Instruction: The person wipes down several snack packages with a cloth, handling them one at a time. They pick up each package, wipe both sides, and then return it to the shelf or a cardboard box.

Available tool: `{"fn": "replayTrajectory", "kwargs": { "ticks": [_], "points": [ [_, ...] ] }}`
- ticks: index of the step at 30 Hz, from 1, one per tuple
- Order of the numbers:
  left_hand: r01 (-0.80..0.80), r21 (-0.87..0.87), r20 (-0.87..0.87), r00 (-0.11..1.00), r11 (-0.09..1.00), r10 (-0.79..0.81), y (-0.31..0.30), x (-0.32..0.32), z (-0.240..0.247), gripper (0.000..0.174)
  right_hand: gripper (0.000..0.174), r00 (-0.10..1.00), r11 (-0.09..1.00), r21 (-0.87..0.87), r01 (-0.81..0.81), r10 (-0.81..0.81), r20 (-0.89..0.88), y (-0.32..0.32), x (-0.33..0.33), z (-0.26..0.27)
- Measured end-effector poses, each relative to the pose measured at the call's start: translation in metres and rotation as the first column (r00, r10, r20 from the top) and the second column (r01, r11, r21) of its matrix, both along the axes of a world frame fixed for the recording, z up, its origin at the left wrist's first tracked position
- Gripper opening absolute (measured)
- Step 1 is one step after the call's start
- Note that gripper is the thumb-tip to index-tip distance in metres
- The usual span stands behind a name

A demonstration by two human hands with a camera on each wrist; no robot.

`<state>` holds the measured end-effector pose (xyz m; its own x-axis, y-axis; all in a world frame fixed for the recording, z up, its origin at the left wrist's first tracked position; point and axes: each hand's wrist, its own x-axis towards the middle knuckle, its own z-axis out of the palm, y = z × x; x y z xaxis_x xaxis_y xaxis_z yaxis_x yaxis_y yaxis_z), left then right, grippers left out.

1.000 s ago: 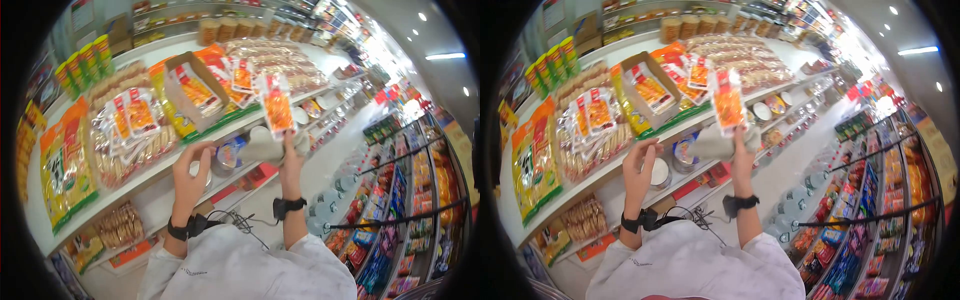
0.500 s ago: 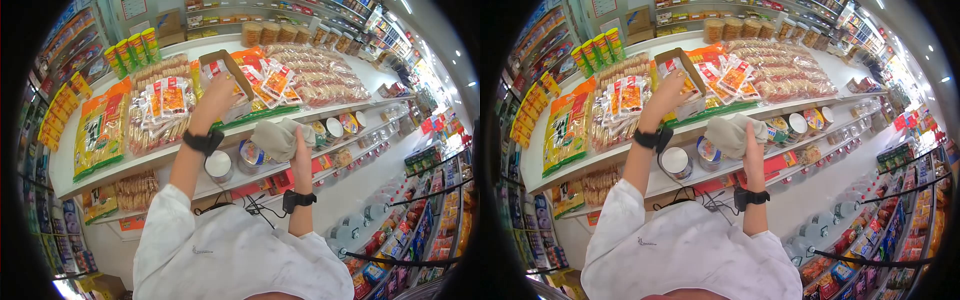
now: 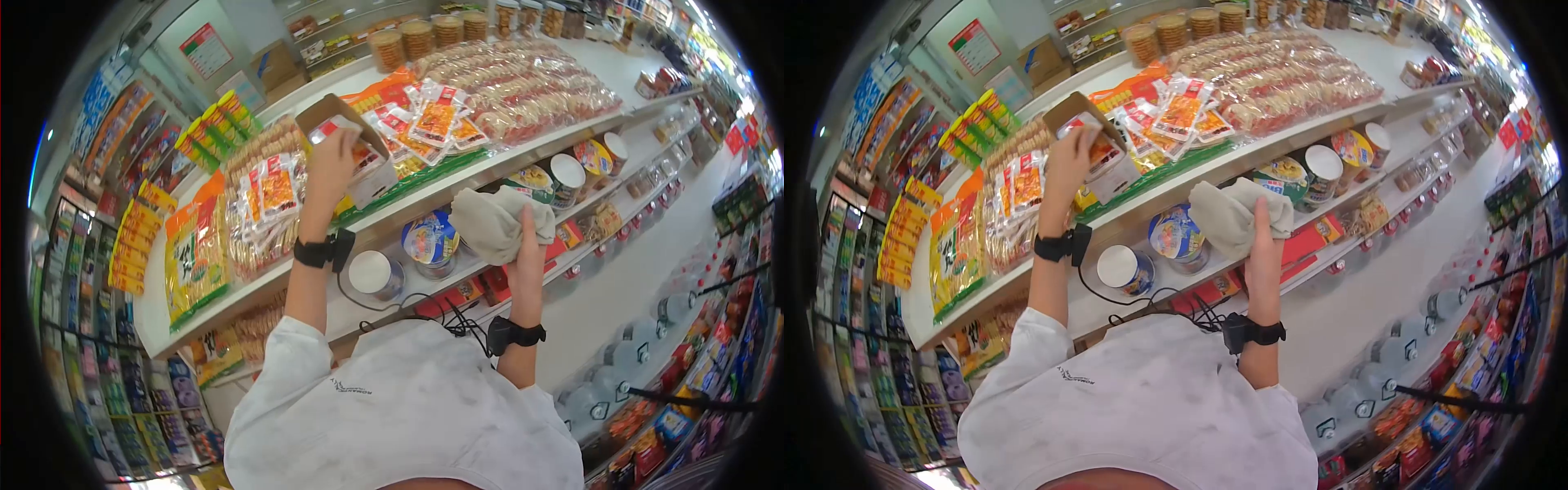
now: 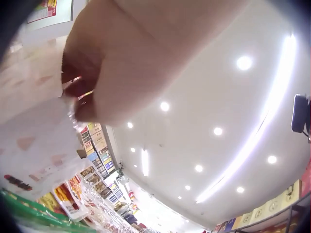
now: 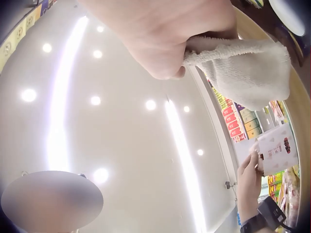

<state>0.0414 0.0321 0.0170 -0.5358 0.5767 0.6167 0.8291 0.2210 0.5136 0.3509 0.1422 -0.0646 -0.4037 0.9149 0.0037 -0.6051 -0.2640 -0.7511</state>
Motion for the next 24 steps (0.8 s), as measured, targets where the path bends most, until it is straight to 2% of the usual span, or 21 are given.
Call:
{"fn": "replayTrajectory", "kwargs": {
  "ticks": [3,6,9,12,13,15,16,17,20,21,23,24],
  "points": [
    [-0.145,0.051,0.099,0.985,0.988,0.140,-0.011,0.021,0.019,0.028,0.040,1.000,0.998,-0.058,-0.024,0.024,0.002,-0.004,-0.006,0.000],
    [0.104,0.156,0.286,0.947,0.982,-0.145,-0.011,0.004,-0.005,0.026,0.040,0.997,0.997,0.034,-0.076,0.076,0.014,-0.007,-0.015,0.002],
    [0.072,0.136,0.335,0.935,0.988,-0.114,-0.019,0.022,0.007,0.020,0.039,0.989,0.989,0.032,-0.141,0.140,0.042,-0.015,-0.022,0.006],
    [-0.022,0.363,0.113,0.993,0.932,-0.020,-0.023,0.060,0.024,0.016,0.040,0.975,0.974,-0.047,-0.223,0.222,-0.014,-0.026,-0.028,0.014],
    [0.062,0.400,0.096,0.990,0.915,-0.108,-0.022,0.081,0.025,0.017,0.040,0.960,0.956,-0.086,-0.279,0.275,-0.054,-0.030,-0.031,0.018],
    [0.390,0.225,-0.142,0.920,0.893,-0.366,-0.023,0.104,0.008,0.018,0.039,0.890,0.899,-0.106,-0.426,0.395,-0.226,-0.041,-0.031,0.044],
    [0.590,0.055,-0.043,0.807,0.805,-0.589,-0.023,0.118,0.006,0.020,0.039,0.841,0.860,-0.112,-0.498,0.446,-0.307,-0.047,-0.030,0.052],
    [0.765,-0.085,0.092,0.644,0.638,-0.760,-0.024,0.127,0.005,0.022,0.038,0.816,0.853,-0.099,-0.512,0.447,-0.366,-0.047,-0.030,0.043],
    [0.829,0.026,0.316,0.523,0.558,-0.792,-0.022,0.136,-0.009,0.029,0.040,0.951,0.949,-0.059,-0.308,0.309,0.010,-0.046,-0.028,0.024],
    [0.840,0.052,0.312,0.501,0.540,-0.808,-0.022,0.126,-0.018,0.041,0.038,0.980,0.980,0.007,-0.197,0.197,0.005,-0.050,-0.032,0.018],
    [0.556,0.180,0.217,0.782,0.811,-0.584,-0.022,0.131,-0.013,0.050,0.035,0.989,0.991,0.127,-0.037,0.019,0.145,-0.052,-0.036,0.014],
    [0.373,0.242,0.199,0.884,0.896,-0.422,-0.024,0.131,-0.012,0.055,0.033,0.976,0.982,0.184,0.033,-0.071,0.205,-0.054,-0.036,0.012]
  ]
}}
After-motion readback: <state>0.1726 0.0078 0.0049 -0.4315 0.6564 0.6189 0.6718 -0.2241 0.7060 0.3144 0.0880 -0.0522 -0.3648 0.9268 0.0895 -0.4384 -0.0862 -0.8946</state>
